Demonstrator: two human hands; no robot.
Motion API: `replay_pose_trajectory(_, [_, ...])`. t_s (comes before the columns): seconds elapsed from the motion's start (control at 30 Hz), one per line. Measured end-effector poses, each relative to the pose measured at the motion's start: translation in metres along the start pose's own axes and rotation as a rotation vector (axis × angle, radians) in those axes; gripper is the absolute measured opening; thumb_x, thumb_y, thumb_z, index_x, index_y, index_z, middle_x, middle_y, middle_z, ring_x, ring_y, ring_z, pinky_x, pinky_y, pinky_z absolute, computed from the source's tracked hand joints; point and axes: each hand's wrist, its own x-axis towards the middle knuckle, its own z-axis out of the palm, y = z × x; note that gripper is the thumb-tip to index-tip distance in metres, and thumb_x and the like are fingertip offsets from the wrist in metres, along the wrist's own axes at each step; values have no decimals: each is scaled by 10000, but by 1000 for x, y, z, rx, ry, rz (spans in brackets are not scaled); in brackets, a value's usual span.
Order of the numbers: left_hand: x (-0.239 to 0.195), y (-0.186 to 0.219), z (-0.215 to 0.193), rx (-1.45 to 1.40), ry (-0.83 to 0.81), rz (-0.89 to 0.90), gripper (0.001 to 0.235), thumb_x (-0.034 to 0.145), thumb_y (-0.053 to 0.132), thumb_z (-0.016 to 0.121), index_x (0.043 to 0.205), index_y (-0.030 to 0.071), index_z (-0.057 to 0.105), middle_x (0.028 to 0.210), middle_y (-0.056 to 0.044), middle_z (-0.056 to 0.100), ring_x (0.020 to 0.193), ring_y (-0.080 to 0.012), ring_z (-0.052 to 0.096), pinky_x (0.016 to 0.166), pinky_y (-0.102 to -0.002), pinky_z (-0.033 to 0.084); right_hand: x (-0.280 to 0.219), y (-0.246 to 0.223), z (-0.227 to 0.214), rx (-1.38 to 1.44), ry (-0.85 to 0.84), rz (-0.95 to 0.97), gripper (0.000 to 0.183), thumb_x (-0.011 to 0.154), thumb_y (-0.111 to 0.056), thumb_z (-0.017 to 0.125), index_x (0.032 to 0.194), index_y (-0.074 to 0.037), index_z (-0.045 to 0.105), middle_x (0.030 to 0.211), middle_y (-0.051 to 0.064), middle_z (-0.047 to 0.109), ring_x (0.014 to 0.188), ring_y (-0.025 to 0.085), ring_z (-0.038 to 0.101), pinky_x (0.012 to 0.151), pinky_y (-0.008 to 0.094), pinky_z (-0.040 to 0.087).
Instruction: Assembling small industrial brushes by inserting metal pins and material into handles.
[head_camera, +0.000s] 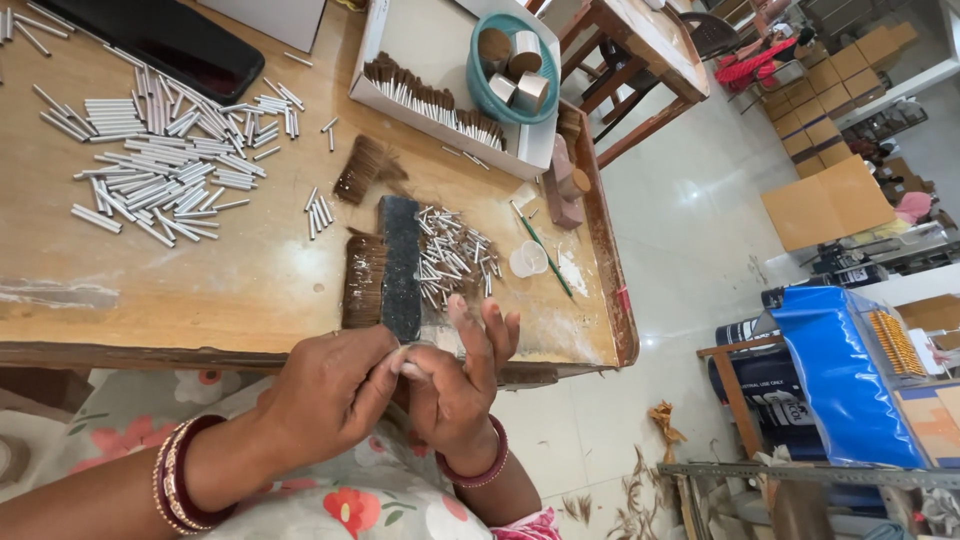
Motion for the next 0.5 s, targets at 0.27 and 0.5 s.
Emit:
replay_pose_trajectory(0.27, [-2, 3, -12, 57, 187, -74, 123, 962, 104, 587, 860, 37, 601, 689, -149, 579, 584, -344, 600, 535, -418, 462, 15, 12, -23, -70, -221, 95, 95, 922, -162, 692, 948, -108, 765, 1390, 137, 656, 1430, 310, 484, 1254, 524, 169])
replay_pose_trajectory(0.5, [-7, 3, 4, -27, 114, 13, 154, 985, 125, 589, 861, 33, 578, 705, -163, 552, 627, -393, 580, 547, -443, 441, -16, 5, 16, 1031, -60, 401, 351, 936, -231, 785, 1172, 11, 689, 1153, 167, 690, 1018, 210, 690, 899, 310, 569])
